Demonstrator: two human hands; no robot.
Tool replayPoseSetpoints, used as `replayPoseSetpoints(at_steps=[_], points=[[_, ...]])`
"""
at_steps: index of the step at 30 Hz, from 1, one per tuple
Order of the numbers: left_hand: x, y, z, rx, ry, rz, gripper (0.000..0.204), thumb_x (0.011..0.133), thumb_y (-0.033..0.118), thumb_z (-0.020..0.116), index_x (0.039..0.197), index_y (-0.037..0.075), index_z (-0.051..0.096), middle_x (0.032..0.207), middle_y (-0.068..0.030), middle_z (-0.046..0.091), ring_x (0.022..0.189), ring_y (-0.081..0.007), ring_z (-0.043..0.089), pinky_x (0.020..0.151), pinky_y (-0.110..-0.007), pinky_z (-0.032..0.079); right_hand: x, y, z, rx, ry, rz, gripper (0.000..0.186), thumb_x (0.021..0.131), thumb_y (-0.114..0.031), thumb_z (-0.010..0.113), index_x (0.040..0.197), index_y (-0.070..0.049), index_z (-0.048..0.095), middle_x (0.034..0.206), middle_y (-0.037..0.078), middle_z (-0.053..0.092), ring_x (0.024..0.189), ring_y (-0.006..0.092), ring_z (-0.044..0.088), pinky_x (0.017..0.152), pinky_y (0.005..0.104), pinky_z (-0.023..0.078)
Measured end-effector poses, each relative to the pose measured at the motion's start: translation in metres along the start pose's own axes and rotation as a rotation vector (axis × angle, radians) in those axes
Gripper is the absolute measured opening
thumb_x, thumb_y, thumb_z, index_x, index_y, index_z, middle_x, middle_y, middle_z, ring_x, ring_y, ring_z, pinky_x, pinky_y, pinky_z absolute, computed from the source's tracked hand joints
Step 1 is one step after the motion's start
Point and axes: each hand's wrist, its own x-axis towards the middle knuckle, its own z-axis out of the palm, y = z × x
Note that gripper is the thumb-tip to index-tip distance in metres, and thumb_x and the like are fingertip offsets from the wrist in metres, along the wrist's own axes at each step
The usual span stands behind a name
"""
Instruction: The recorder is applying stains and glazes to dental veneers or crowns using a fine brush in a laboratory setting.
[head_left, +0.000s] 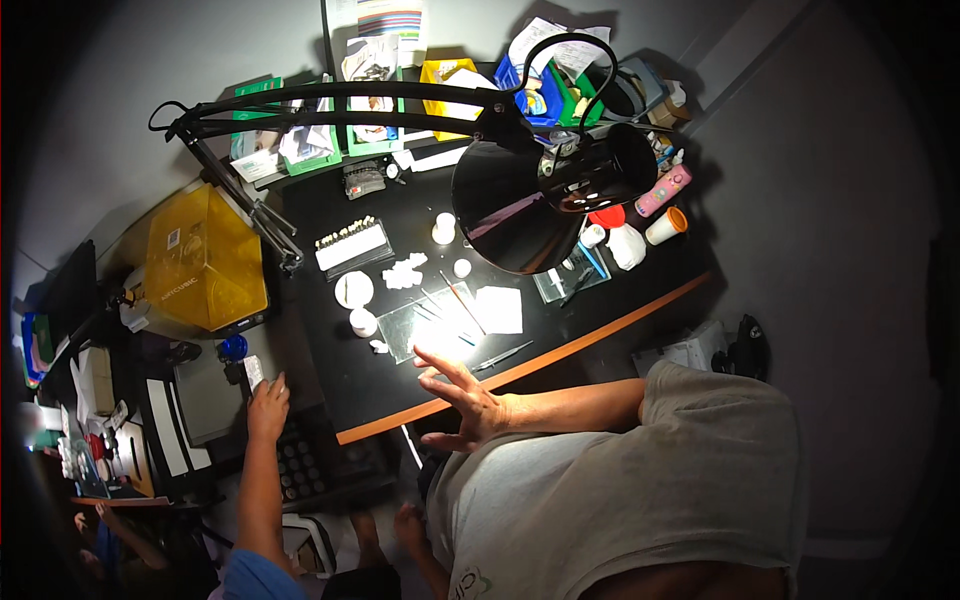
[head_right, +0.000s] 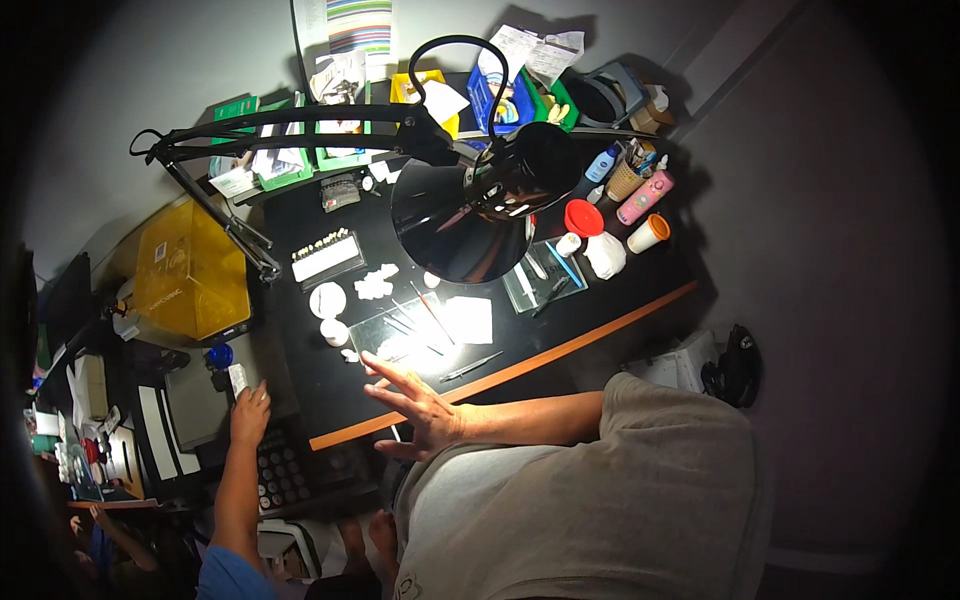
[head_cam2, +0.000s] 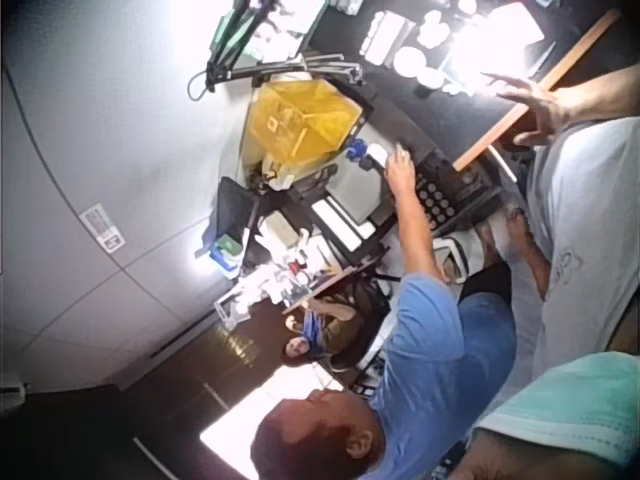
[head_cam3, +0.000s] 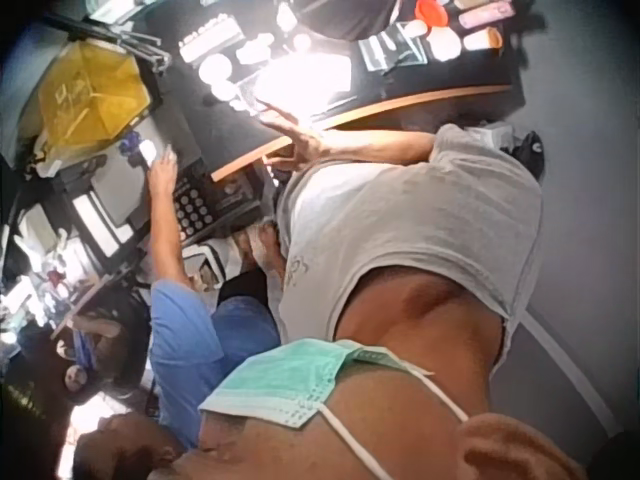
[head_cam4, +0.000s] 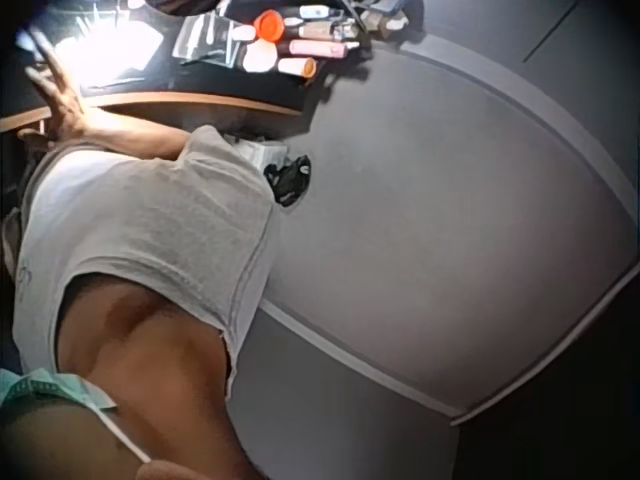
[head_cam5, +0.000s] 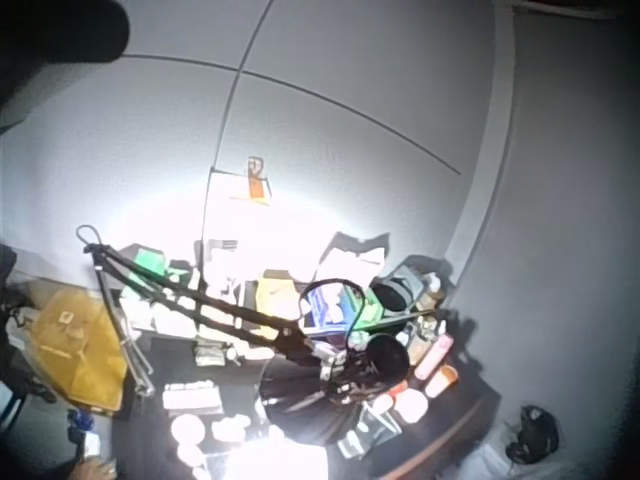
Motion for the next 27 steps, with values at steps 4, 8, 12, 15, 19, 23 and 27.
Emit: replayPoseSetpoints(at_steps=[4,8,12,15,19,23,27], points=[[0.002,-0.008,-0.021,-0.267,-0.091,0.034,0.054,0.100,0.037,0.059,0.148,0.015,0.048,0.152,-0.0100,0.042,0.132,-0.0225,0.048,0.108,-0.047,0.040,-0.002,-0.001,-0.006,-0.085,-0.005,0.013,0.104,0.077,-0.025,0.085,0.161,-0.022,0.024,0.164,0.029,0.016,0.139,0.0435,0.041,0.107,0.0559,0.041],[-0.063,-0.068,-0.066,-0.682,-0.196,0.164,0.058,0.101,0.041,0.057,0.152,0.018,0.044,0.161,-0.0081,0.034,0.141,-0.0221,0.043,0.113,-0.050,0.037,0.004,-0.006,-0.012,-0.065,0.067,0.015,0.091,0.079,-0.025,0.083,0.155,-0.018,0.033,0.160,0.028,0.028,0.138,0.0417,0.044,0.105,0.0540,0.043],[-0.169,-0.199,-0.019,-0.704,0.216,0.113,0.045,0.098,0.034,0.060,0.139,0.016,0.053,0.139,-0.0052,0.044,0.121,-0.0195,0.049,0.100,-0.044,0.042,0.015,-0.012,-0.015,-0.041,0.111,0.066,0.056,0.081,-0.014,0.079,0.132,-0.012,0.057,0.135,0.020,0.057,0.121,0.0353,0.059,0.088,0.0429,0.054],[-0.214,-0.309,0.066,-0.515,0.339,-0.228,0.032,0.094,0.025,0.063,0.124,0.013,0.062,0.114,-0.0027,0.055,0.100,-0.0170,0.056,0.086,-0.037,0.048,-0.001,0.005,-0.017,0.015,-0.063,0.082,0.030,0.082,-0.003,0.074,0.111,-0.009,0.067,0.115,0.015,0.066,0.105,0.0315,0.065,0.078,0.0392,0.054],[-0.197,-0.377,0.075,-0.404,0.299,-0.379,0.020,0.091,0.016,0.067,0.110,0.011,0.071,0.089,-0.0003,0.066,0.079,-0.0145,0.064,0.071,-0.030,0.053,-0.001,-0.001,-0.009,-0.001,-0.481,0.418,0.014,0.084,-0.001,0.071,0.098,-0.004,0.067,0.099,0.014,0.066,0.093,0.0327,0.066,0.074,0.0411,0.053],[-0.163,-0.390,0.089,-0.322,0.298,-0.378,0.033,0.088,0.009,0.067,0.121,0.007,0.064,0.095,-0.0038,0.067,0.088,-0.0198,0.067,0.077,-0.030,0.054,-0.024,0.000,-0.021,-0.207,-1.158,0.612,0.021,0.088,-0.017,0.068,0.103,-0.002,0.068,0.100,0.020,0.065,0.100,0.0399,0.066,0.082,0.0497,0.055],[-0.149,-0.381,0.116,0.014,0.249,-0.293,0.024,0.087,0.005,0.068,0.111,0.002,0.072,0.100,-0.0073,0.071,0.101,-0.0220,0.067,0.098,-0.034,0.051,-0.043,0.007,-0.029,-0.242,-1.205,0.719,0.030,0.089,-0.021,0.068,0.114,-0.004,0.068,0.109,0.022,0.065,0.101,0.0412,0.066,0.087,0.0516,0.054]])
